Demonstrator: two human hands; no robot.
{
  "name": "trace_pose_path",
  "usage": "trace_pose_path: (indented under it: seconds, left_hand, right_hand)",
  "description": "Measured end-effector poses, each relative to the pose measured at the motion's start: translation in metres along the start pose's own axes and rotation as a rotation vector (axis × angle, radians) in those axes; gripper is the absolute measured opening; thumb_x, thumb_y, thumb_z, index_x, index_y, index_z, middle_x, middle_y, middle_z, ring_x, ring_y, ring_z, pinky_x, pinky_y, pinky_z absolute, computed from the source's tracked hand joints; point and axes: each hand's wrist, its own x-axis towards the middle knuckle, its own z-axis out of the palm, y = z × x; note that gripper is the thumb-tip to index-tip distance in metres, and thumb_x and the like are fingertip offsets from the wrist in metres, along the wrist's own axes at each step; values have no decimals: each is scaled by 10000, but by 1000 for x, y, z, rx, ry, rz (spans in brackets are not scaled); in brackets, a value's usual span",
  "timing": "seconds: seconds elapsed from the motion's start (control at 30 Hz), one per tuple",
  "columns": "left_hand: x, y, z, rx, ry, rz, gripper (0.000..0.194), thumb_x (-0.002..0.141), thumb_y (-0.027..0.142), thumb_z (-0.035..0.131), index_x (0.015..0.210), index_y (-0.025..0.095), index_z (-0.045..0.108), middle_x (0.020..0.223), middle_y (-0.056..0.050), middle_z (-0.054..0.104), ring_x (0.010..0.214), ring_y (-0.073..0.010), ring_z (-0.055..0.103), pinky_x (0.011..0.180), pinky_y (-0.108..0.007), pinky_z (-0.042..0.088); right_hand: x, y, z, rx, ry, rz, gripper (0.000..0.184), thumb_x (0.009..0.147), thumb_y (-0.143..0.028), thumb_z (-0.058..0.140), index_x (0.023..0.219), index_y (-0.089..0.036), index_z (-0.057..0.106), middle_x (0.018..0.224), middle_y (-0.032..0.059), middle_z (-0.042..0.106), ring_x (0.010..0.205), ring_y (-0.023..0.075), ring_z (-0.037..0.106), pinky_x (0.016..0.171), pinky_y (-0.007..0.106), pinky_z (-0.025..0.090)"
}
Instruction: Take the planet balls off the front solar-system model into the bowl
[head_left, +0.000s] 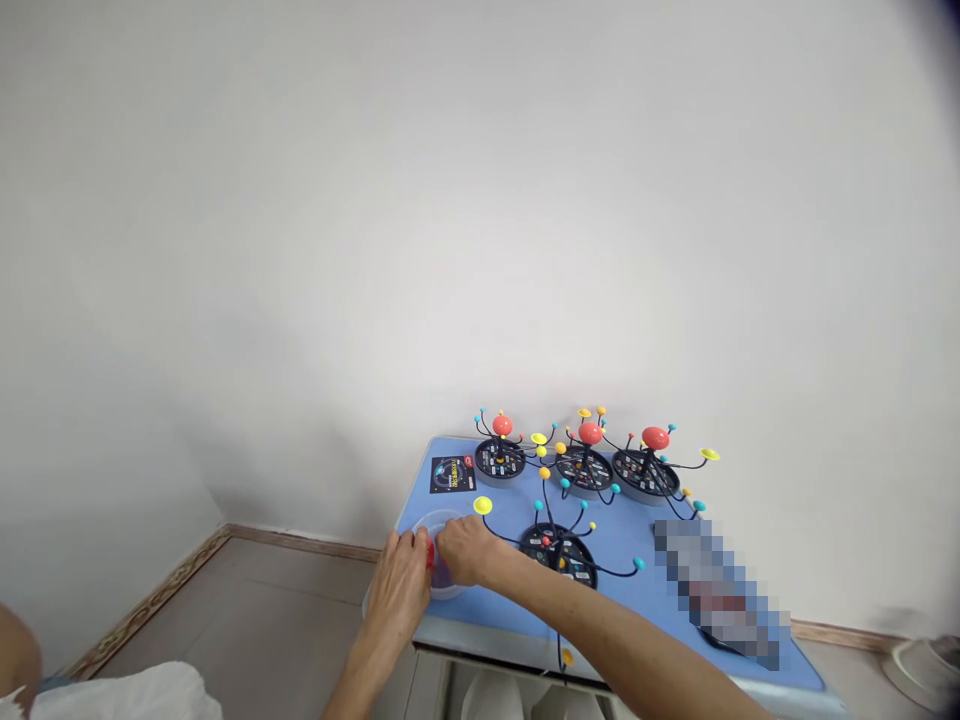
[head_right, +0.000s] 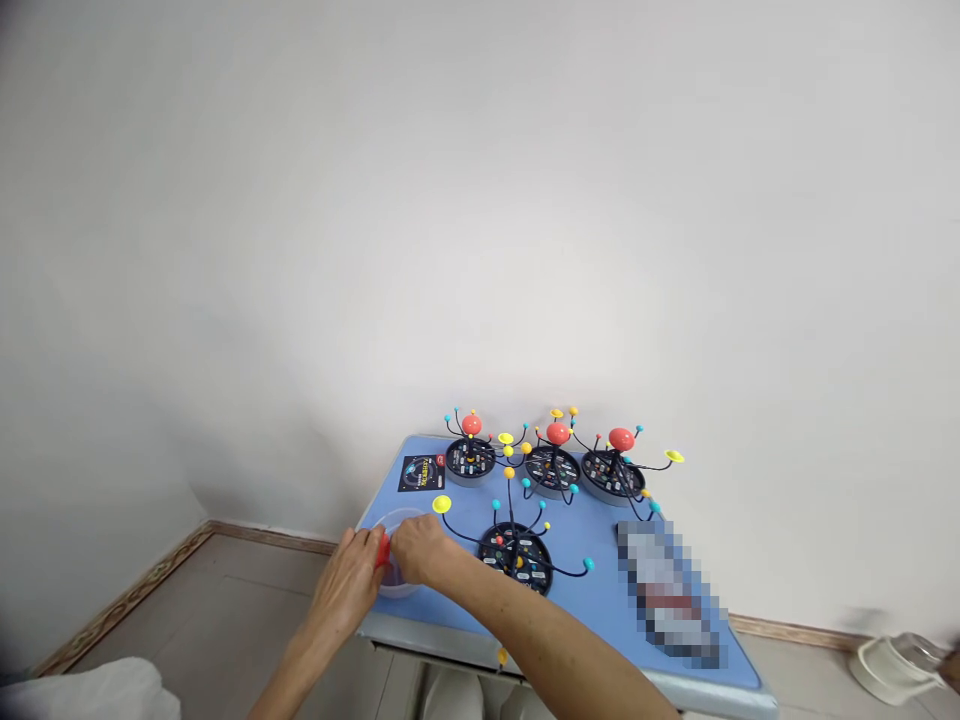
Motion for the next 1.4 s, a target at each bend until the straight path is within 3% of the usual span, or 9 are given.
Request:
trace_pose_path:
  seconds: [0.23,0.5,0.6,0.7,0.83,1.03,1.2,1.3,1.4]
  left_hand:
    - [13,11,-19,147,-203,30,300,868,117,458,1044,152,698,1031,-146,686,1027,-314,590,851,-405,439]
    - [21,21,-27,150,-235,14,275,822,202,627,1074,132,715,1051,-171,696,1047,-342,593,853,-415,444]
    - [19,22,-31,146,-182,-9,316,874,233,580,1148,115,684,1038,-167,693,1035,-335,599,846,-413,461]
    - [10,26,-30,25,-4,-38,342,951,283,460,1181,129,661,1025,-139,694,984,-292,628,819,-394,491]
    - [-9,42,-10,-349,153,-57,361,968,387,416,1060,190,705,925,-70,715,854,-235,674,766,-357,520]
    - [-29,80,35,-747,195,-7,390,940,468,440,954,198,722,902,-79,742,777,-214,685,720,-328,542]
    - [-43,98,51,-898,129,43,376,958,446,435,925,206,723,827,-66,719,717,-192,667,671,-297,539]
    - [-54,103,60,-968,127,115,374,956,464,449,988,211,722,822,-65,702,711,-177,661,654,-270,549]
    - [-67,109,71,-985,155,207,409,930,529,485,1080,221,708,803,-61,680,641,-158,631,567,-238,539]
  right_hand:
    - [-29,6,-31,-48,11,37,233,853,-153,589,1073,-131,663,1074,178,716,991,284,690,762,337,508]
    - [-91,57,-77,162,227,209,231,903,-287,593,1102,-197,667,1089,100,696,981,235,658,724,284,414]
    - [-111,79,-80,202,279,272,195,898,-261,584,1053,-203,688,1044,86,705,923,214,652,703,270,375]
    - [-125,96,-78,233,320,303,141,889,-219,572,936,-203,704,934,58,715,825,186,639,647,254,341]
    - [-135,105,-72,301,358,306,163,884,-179,551,818,-188,699,837,45,720,733,162,622,611,242,333]
    - [-136,100,-70,338,395,272,189,877,-169,555,745,-181,690,724,28,692,648,139,566,601,236,324]
    - [-154,86,-67,373,458,234,248,899,-168,509,694,-183,648,686,9,649,611,119,520,596,240,307]
    - [-176,70,-50,423,483,250,287,936,-221,469,696,-198,626,656,-6,621,600,122,519,578,242,303]
    - [-196,52,-18,456,535,302,223,946,-270,476,811,-213,644,712,1,646,624,137,565,575,240,333]
